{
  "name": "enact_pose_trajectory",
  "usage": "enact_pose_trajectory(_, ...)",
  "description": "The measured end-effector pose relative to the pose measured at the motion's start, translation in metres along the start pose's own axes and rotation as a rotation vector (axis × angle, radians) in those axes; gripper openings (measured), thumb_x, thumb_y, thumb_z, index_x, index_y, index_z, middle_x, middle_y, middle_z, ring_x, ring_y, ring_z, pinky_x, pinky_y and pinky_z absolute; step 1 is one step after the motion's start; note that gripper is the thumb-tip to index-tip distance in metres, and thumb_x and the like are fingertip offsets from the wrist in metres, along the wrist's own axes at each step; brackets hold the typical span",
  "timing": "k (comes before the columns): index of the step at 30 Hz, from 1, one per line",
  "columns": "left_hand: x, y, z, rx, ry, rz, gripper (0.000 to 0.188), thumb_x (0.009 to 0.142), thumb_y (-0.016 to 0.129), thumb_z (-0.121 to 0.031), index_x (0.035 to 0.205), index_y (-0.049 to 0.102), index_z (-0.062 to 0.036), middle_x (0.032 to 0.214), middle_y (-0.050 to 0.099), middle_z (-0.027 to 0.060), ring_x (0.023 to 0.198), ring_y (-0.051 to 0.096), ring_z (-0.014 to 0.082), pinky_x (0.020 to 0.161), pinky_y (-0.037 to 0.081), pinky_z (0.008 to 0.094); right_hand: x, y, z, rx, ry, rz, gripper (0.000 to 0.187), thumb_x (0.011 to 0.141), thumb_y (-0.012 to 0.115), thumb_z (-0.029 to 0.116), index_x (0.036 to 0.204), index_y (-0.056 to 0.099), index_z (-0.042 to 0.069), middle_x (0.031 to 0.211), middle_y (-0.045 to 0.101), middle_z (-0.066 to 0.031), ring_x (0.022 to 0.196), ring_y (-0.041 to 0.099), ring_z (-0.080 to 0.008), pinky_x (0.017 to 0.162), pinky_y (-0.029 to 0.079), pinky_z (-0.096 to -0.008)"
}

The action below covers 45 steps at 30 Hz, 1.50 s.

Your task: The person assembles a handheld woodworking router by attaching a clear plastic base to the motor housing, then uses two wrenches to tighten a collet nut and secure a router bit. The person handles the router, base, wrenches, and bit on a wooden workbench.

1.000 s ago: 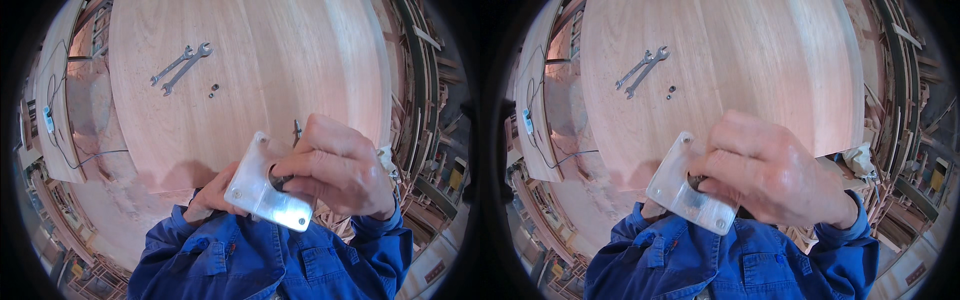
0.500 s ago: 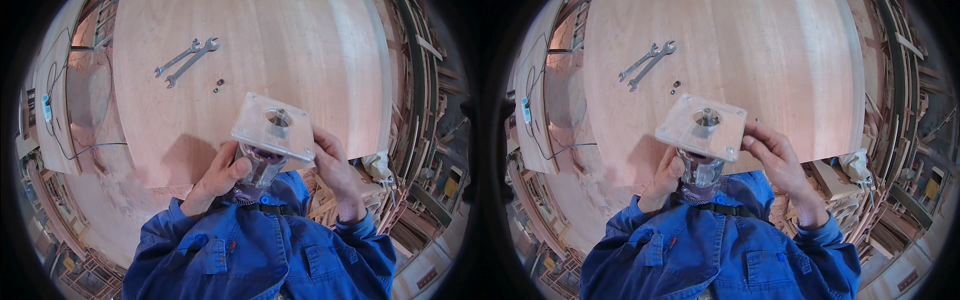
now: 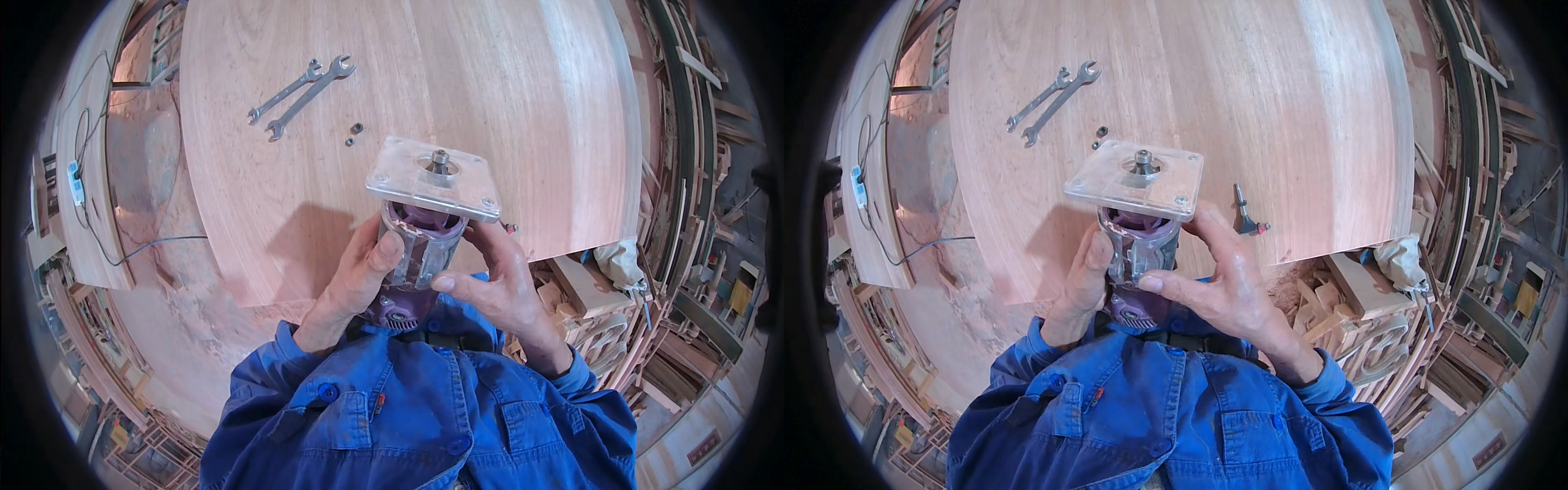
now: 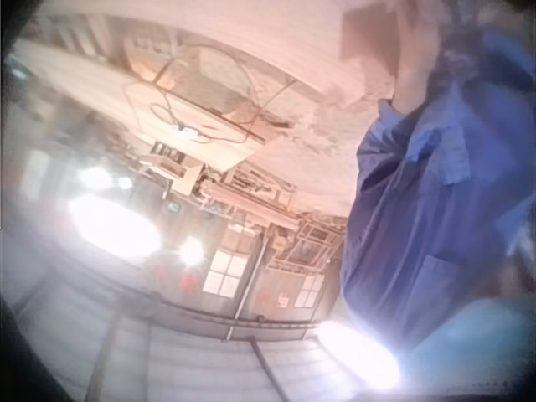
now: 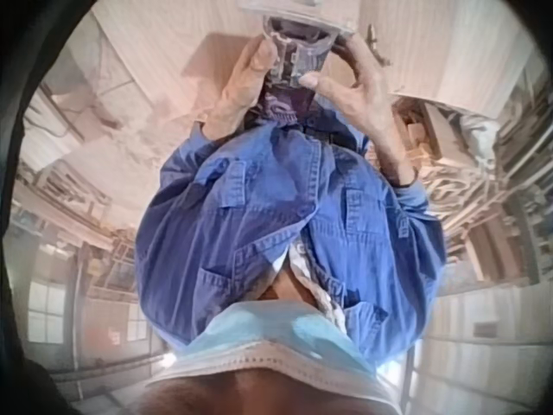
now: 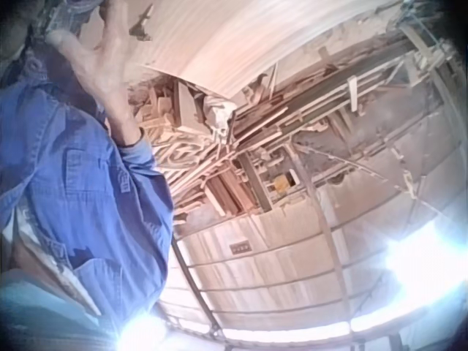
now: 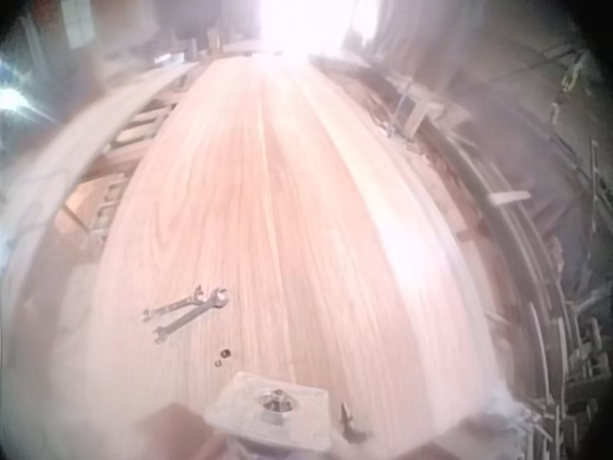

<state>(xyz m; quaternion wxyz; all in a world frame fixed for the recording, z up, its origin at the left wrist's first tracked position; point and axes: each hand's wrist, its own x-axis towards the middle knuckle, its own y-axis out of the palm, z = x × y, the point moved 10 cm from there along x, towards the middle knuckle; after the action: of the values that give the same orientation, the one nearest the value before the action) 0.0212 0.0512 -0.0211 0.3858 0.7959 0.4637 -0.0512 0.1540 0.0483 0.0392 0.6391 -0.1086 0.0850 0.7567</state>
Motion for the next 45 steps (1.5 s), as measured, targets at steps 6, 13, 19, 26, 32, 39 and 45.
enact_pose_trajectory(6, 0.006, 0.003, -0.007, 0.046, -0.001, -0.087, 0.08, 0.094, 0.061, -0.06, 0.141, 0.045, 0.0033, 0.126, 0.06, 0.0111, 0.112, 0.057, 0.016, 0.095, 0.048, 0.0307, 0.006, 0.011, -0.003, 0.008, 0.028, -0.111, 0.084, 0.081, 0.083, 0.034, 0.143, 0.04, -0.002, 0.134, 0.055, -0.0206, 0.13, 0.051, -0.0282, 0.109, 0.04, -0.0405)
enact_pose_trajectory(13, 0.015, -0.002, -0.004, 0.07, 0.007, -0.159, 0.057, 0.103, 0.053, -0.049, 0.13, 0.054, 0.0005, 0.114, 0.062, 0.007, 0.103, 0.056, 0.0111, 0.089, 0.048, 0.0263, 0.019, 0.013, -0.027, 0.256, 0.086, -0.183, 0.077, 0.088, 0.077, 0.035, 0.144, 0.04, -0.003, 0.13, 0.058, -0.0165, 0.123, 0.055, -0.0222, 0.105, 0.043, -0.0363)
enact_pose_trajectory(19, 0.018, -0.003, 0.0, 0.032, -0.041, -0.177, 0.06, 0.102, 0.052, -0.052, 0.127, 0.056, 0.002, 0.113, 0.063, 0.0075, 0.101, 0.058, 0.011, 0.087, 0.049, 0.0265, 0.022, 0.012, -0.038, 0.26, 0.162, -0.197, 0.066, 0.09, 0.077, 0.034, 0.136, 0.05, -0.004, 0.12, 0.064, -0.0135, 0.114, 0.06, -0.0191, 0.098, 0.048, -0.034)
enact_pose_trajectory(26, 0.029, -0.006, 0.005, -0.039, -0.098, -0.122, 0.062, 0.103, 0.048, -0.055, 0.127, 0.057, 0.0009, 0.112, 0.064, 0.0082, 0.101, 0.06, 0.0121, 0.088, 0.05, 0.0279, 0.027, 0.013, -0.031, 0.283, 0.144, -0.204, 0.066, 0.089, 0.078, 0.03, 0.136, 0.046, -0.003, 0.119, 0.063, -0.0143, 0.11, 0.061, -0.0187, 0.094, 0.051, -0.0336)
enact_pose_trajectory(32, 0.038, -0.002, -0.007, -0.092, -0.125, -0.184, 0.067, 0.105, 0.037, -0.058, 0.128, 0.059, 0.0012, 0.115, 0.065, 0.0095, 0.102, 0.06, 0.0134, 0.09, 0.05, 0.0284, 0.039, 0.019, -0.031, 0.287, 0.14, -0.192, 0.075, 0.084, 0.082, 0.027, 0.139, 0.039, -0.001, 0.121, 0.06, -0.0137, 0.107, 0.063, -0.0185, 0.093, 0.053, -0.0344)
enact_pose_trajectory(39, 0.053, -0.015, -0.037, 0.744, 0.022, -0.122, 0.08, 0.104, 0.031, -0.063, 0.096, 0.069, 0.0077, 0.083, 0.07, 0.0216, 0.083, 0.069, 0.0293, 0.078, 0.053, 0.0415, 0.034, 0.017, -0.055, 0.518, 0.239, -0.225, 0.067, 0.087, 0.078, 0.029, 0.137, 0.045, 0.0, 0.117, 0.061, -0.0111, 0.104, 0.063, -0.0176, 0.09, 0.054, -0.0328)
enact_pose_trajectory(45, 0.05, -0.014, -0.076, 1.298, 0.089, -0.267, 0.076, 0.099, 0.043, -0.062, 0.069, 0.064, 0.0039, 0.06, 0.061, 0.0204, 0.061, 0.065, 0.0365, 0.061, 0.051, 0.0456, 0.033, 0.018, -0.067, 0.645, 0.275, -0.161, 0.063, 0.089, 0.074, 0.032, 0.135, 0.045, -0.001, 0.114, 0.061, -0.0118, 0.098, 0.065, -0.0182, 0.086, 0.055, -0.0346)
